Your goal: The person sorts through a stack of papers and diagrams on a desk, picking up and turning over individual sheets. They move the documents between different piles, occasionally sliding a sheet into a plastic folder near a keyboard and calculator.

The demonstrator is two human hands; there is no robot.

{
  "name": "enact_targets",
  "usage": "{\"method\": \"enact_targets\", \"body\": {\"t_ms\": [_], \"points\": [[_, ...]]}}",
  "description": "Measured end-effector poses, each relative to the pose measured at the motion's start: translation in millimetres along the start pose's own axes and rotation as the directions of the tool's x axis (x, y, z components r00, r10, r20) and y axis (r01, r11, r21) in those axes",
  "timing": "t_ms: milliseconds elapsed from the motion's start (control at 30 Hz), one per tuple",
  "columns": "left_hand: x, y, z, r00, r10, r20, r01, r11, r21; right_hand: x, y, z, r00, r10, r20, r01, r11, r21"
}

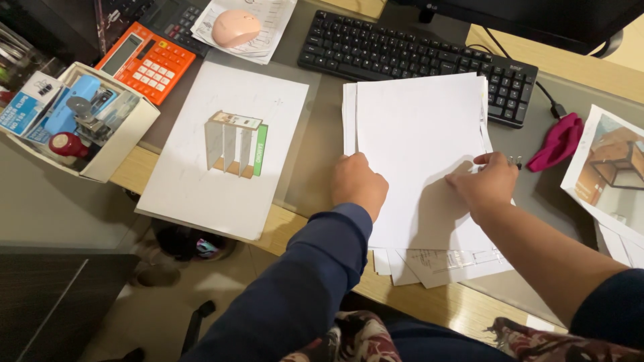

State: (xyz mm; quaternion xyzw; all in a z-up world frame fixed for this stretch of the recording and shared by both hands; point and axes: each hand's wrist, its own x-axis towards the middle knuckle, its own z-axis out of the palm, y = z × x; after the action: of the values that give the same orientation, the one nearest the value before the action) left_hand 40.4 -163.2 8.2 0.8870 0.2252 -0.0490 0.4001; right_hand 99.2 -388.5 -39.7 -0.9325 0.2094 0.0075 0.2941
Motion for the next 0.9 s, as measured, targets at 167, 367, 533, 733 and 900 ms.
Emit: {"method": "enact_targets", "body": {"t_ms": [167, 367, 533, 733, 900], "points": [[6.9, -11.5, 7.4, 0.998, 0.009, 0.055, -0.010, 1.000, 0.017, 4.5, -6.7, -5.1, 1.000, -0.001, 0.015, 0.002, 0.998, -0.071], [13.8, -23.2, 13.3, 0.997, 0.074, 0.034, -0.075, 0.997, 0.011, 2.2, -20.3, -12.2, 0.996, 0.070, 0.049, -0.067, 0.996, -0.056], [16.2, -20.0, 9.2, 0.996, 0.057, 0.075, -0.061, 0.997, 0.046, -0.7, -26.2, -20.8, 0.996, 0.078, 0.037, -0.081, 0.994, 0.078], [24.5, -15.4, -5.6, 0.956, 0.089, 0.281, -0.123, 0.987, 0.103, -13.9, -67.0, -53.8, 0.993, 0.036, 0.116, -0.078, 0.921, 0.381], [47.9, 6.9, -21.9, 0.889, 0.093, 0.448, -0.061, 0.994, -0.086, -43.2, -116.7, -66.7, 0.964, -0.139, 0.227, 0.019, 0.888, 0.460]]}}
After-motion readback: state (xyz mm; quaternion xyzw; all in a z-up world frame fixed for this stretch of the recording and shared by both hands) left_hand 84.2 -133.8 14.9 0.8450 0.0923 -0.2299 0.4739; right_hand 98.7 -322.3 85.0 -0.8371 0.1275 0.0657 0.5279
